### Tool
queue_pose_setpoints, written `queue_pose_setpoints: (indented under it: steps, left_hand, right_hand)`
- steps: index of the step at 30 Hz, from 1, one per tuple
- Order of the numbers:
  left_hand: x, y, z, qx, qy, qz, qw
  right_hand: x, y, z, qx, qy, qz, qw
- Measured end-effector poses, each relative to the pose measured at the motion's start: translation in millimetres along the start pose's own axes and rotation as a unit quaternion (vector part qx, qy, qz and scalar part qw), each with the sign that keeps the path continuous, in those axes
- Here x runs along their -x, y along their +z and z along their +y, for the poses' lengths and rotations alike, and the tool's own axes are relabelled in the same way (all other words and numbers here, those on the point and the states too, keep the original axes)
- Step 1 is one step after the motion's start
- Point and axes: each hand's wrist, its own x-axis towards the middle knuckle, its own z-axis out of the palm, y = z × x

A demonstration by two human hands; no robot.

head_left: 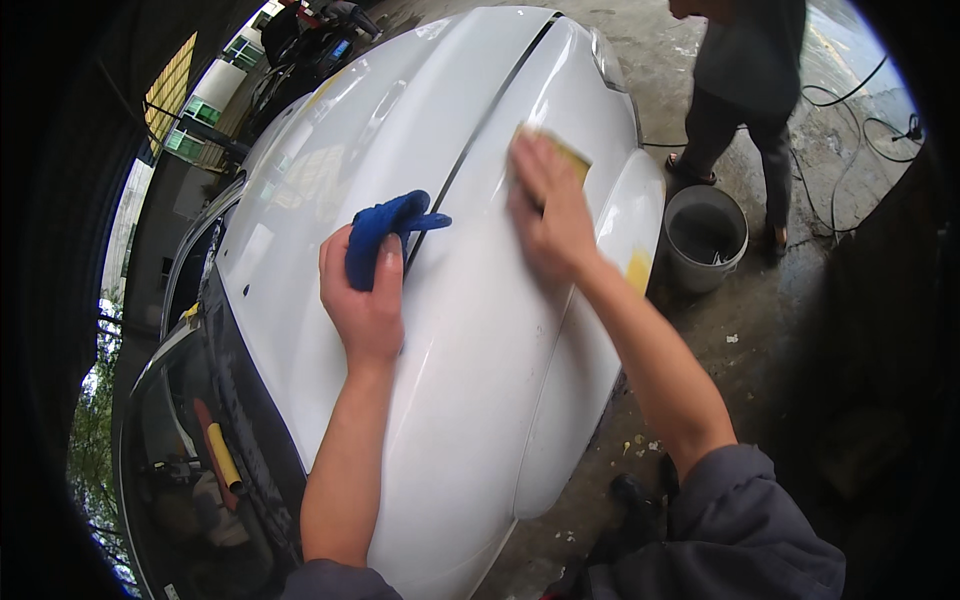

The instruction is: The person sands the hood of a white car using a sanding block and wipes the surface with a blue cloth. They repeatedly rub the hood, occasionally dip the cloth in a bucket of water, and continue sanding different sections of the hood.

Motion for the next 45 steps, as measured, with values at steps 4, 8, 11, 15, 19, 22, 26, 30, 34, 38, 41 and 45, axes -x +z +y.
queue_pose_setpoints:
  steps: [4, 8, 11, 15, 19, 22, 26, 30, 34, 38, 41, 45]
  left_hand:
    - [5.0, -6.9, -7.5, -0.006, -0.022, 0.004, 1.000]
    - [7.2, -5.0, -5.1, 0.000, -0.015, 0.008, 1.000]
    - [4.0, -4.4, -6.3, -0.020, 0.005, -0.002, 1.000]
    - [1.3, -3.3, 0.8, -0.017, -0.007, -0.003, 1.000]
    - [6.6, -5.8, -5.6, -0.017, -0.008, 0.002, 1.000]
    - [3.8, 0.7, -4.5, -0.014, 0.012, 0.002, 1.000]
    - [-3.3, 4.9, 7.3, -0.030, 0.016, -0.004, 0.999]
    - [3.9, -6.3, -9.4, -0.043, 0.023, -0.002, 0.999]
    - [3.5, 1.3, -11.4, -0.041, 0.031, -0.005, 0.999]
    - [-4.1, 4.4, 3.3, -0.051, 0.040, -0.016, 0.998]
    - [2.6, -4.9, -1.7, -0.061, 0.026, -0.013, 0.998]
    - [7.6, -2.8, -6.0, -0.074, 0.056, -0.018, 0.996]
  right_hand:
    - [57.8, 22.1, -73.3, 0.025, 0.034, -0.022, 0.999]
    - [126.9, -10.1, -105.7, -0.066, -0.061, -0.174, 0.981]
    - [39.4, -0.4, -26.5, -0.006, -0.027, -0.072, 0.997]
    - [19.8, 14.0, -42.9, 0.005, 0.073, 0.011, 0.997]
    - [135.2, -2.9, -125.8, -0.062, -0.039, -0.135, 0.988]
    - [73.7, -9.8, -49.1, -0.012, -0.057, -0.138, 0.989]
    - [-20.6, 0.3, -9.7, 0.030, 0.055, 0.023, 0.998]
    - [111.8, 10.6, -127.7, -0.015, 0.000, -0.122, 0.992]
    - [85.0, -0.4, -67.6, -0.016, -0.056, -0.149, 0.987]
    - [-11.1, 4.3, 10.6, -0.014, 0.061, 0.019, 0.998]
    - [58.6, 27.5, -63.1, 0.019, 0.085, -0.060, 0.994]
    - [131.5, 2.4, -104.8, -0.035, -0.051, -0.186, 0.981]
